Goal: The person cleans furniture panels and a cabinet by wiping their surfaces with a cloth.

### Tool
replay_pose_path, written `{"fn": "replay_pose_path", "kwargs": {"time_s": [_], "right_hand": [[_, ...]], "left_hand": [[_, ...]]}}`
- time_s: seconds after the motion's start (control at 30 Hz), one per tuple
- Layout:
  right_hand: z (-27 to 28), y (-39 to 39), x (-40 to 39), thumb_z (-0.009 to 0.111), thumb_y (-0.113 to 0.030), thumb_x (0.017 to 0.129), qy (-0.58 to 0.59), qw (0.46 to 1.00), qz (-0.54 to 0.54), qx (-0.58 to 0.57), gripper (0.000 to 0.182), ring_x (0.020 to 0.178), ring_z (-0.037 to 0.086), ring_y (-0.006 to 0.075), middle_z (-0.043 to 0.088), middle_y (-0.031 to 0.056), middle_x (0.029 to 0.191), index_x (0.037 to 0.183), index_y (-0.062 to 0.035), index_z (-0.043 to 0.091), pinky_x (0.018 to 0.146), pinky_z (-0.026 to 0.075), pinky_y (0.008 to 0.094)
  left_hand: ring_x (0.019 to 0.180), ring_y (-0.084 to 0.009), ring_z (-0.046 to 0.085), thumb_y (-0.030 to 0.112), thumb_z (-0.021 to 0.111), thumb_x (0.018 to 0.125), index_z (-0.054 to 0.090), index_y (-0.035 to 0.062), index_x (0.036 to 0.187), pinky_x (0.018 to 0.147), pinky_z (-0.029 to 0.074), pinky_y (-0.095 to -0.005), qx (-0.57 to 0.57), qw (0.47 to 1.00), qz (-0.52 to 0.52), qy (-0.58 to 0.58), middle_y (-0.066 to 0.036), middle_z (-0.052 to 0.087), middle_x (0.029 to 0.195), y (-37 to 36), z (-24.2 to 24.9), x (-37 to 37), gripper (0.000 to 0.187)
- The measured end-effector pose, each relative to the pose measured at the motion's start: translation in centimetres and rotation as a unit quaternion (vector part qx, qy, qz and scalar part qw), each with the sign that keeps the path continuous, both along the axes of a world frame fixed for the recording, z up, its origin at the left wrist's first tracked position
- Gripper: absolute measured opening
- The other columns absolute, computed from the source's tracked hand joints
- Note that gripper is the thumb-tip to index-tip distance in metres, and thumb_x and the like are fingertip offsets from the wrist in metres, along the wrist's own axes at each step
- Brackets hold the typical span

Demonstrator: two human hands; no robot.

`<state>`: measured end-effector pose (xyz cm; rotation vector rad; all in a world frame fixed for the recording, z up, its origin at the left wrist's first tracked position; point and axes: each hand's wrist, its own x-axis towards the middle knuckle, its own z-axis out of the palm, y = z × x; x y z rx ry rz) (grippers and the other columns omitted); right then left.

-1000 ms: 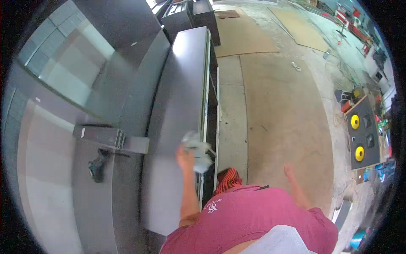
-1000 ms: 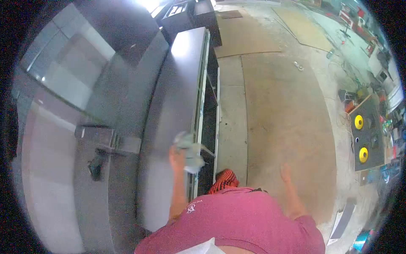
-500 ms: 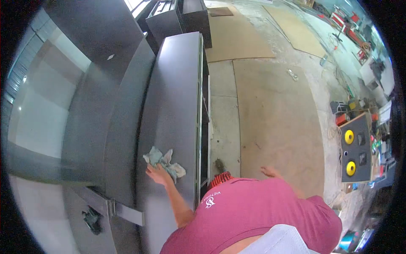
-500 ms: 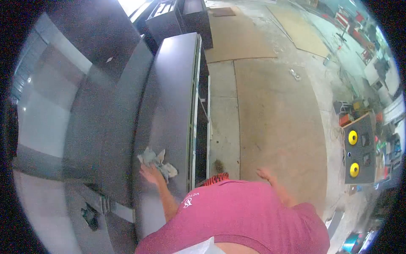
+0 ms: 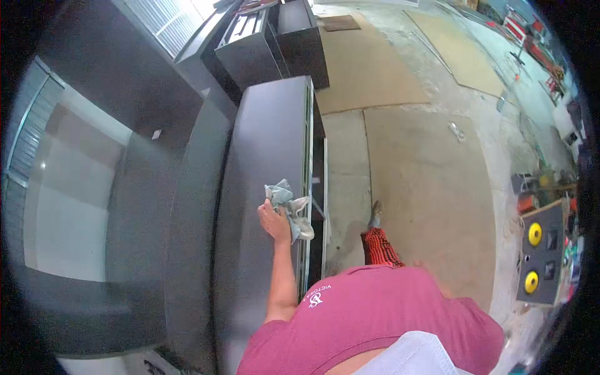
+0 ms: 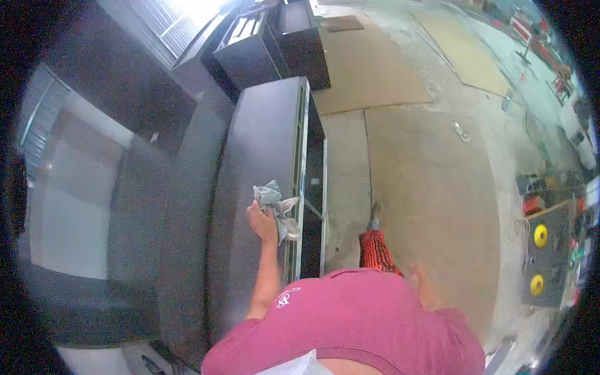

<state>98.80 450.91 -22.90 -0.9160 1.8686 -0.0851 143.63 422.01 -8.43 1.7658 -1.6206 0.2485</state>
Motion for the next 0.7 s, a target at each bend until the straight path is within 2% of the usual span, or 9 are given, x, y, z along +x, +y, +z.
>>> {"fn": "replay_pose_path", "kwargs": {"time_s": [0.13,0.27,0.43,0.47,0.5,0.53,0.6,0.63,0.7], "right_hand": [[-4.8,-5.7,-7.7,0.045,-0.036,0.087,0.032,0.998,0.006,0.055,0.041,0.095,0.056,0.0325,0.058,0.0168,0.108,0.115,-0.0055,0.053,0.084,0.043,0.0439],[-5.9,-14.4,-16.9,0.045,-0.037,0.087,0.063,0.997,0.032,0.044,0.042,0.096,0.056,0.0351,0.058,0.0168,0.110,0.116,-0.0076,0.053,0.084,0.043,0.0451],[-7.1,-39.0,-26.1,0.044,-0.043,0.087,0.163,0.961,0.166,-0.153,0.048,0.102,0.054,0.0371,0.056,0.0181,0.114,0.119,-0.0081,0.050,0.087,0.042,0.0441],[-0.3,-44.8,-24.3,0.046,-0.043,0.087,0.077,0.967,0.087,-0.225,0.051,0.108,0.051,0.0366,0.054,0.0196,0.117,0.120,-0.0038,0.049,0.091,0.041,0.0413],[4.4,-51.1,-23.2,0.048,-0.041,0.087,0.054,0.969,0.115,-0.213,0.054,0.113,0.047,0.0361,0.050,0.0211,0.122,0.123,0.0003,0.045,0.094,0.038,0.0399],[9.4,-55.9,-21.7,0.048,-0.038,0.088,0.004,0.944,0.151,-0.292,0.055,0.115,0.046,0.0340,0.047,0.0221,0.125,0.126,0.0021,0.042,0.095,0.037,0.0376],[18.3,-62.9,-17.8,0.051,-0.035,0.087,-0.167,0.944,0.106,-0.266,0.062,0.116,0.045,0.0313,0.037,0.0190,0.135,0.134,-0.0009,0.030,0.097,0.036,0.0365],[20.3,-66.0,-16.7,0.054,-0.034,0.086,-0.270,0.921,0.090,-0.265,0.066,0.118,0.044,0.0305,0.032,0.0181,0.139,0.136,-0.0019,0.025,0.097,0.035,0.0362],[18.7,-70.8,-15.0,0.061,-0.032,0.081,-0.207,0.891,0.177,-0.364,0.077,0.120,0.040,0.0297,0.027,0.0173,0.142,0.139,-0.0031,0.019,0.098,0.034,0.0367]], "left_hand": [[0.092,-0.0337,0.050,0.012,0.064,0.071,0.048,0.0030,0.109,0.077,0.041,-0.0431,0.026,0.999,0.005,0.028,-0.016,0.050,0.093,-9.3,0.8,-6.3,0.042],[0.094,-0.0347,0.049,0.013,0.064,0.071,0.048,0.0003,0.108,0.079,0.040,-0.0436,0.044,0.997,0.036,0.043,-0.017,0.051,0.094,-16.0,1.8,-11.6,0.042],[0.096,-0.0369,0.047,0.014,0.063,0.076,0.047,-0.0037,0.111,0.085,0.038,-0.0421,0.009,0.988,0.015,0.154,-0.020,0.051,0.098,-25.8,1.8,-22.4,0.042],[0.097,-0.0367,0.047,0.014,0.062,0.077,0.047,-0.0043,0.112,0.087,0.037,-0.0406,0.041,0.980,-0.005,0.193,-0.020,0.051,0.100,-26.9,2.7,-25.1,0.043],[0.098,-0.0366,0.047,0.015,0.062,0.078,0.046,-0.0048,0.113,0.088,0.036,-0.0391,0.065,0.970,-0.024,0.234,-0.020,0.052,0.101,-28.9,4.0,-27.9,0.043],[0.098,-0.0366,0.047,0.015,0.062,0.078,0.046,-0.0048,0.113,0.088,0.036,-0.0391,0.073,0.968,-0.013,0.241,-0.020,0.052,0.101,-30.9,4.8,-30.2,0.043],[0.098,-0.0341,0.048,0.015,0.062,0.077,0.048,-0.0056,0.113,0.089,0.037,-0.0379,0.144,0.933,-0.100,0.314,-0.019,0.052,0.101,-34.2,5.4,-33.8,0.043],[0.098,-0.0341,0.048,0.015,0.062,0.077,0.048,-0.0056,0.113,0.089,0.037,-0.0379,0.140,0.933,-0.090,0.317,-0.019,0.052,0.101,-35.1,5.2,-35.4,0.043],[0.100,-0.0311,0.051,0.016,0.061,0.077,0.048,-0.0054,0.114,0.089,0.038,-0.0370,0.149,0.890,-0.128,0.412,-0.018,0.054,0.104,-39.8,4.7,-38.5,0.045]]}}
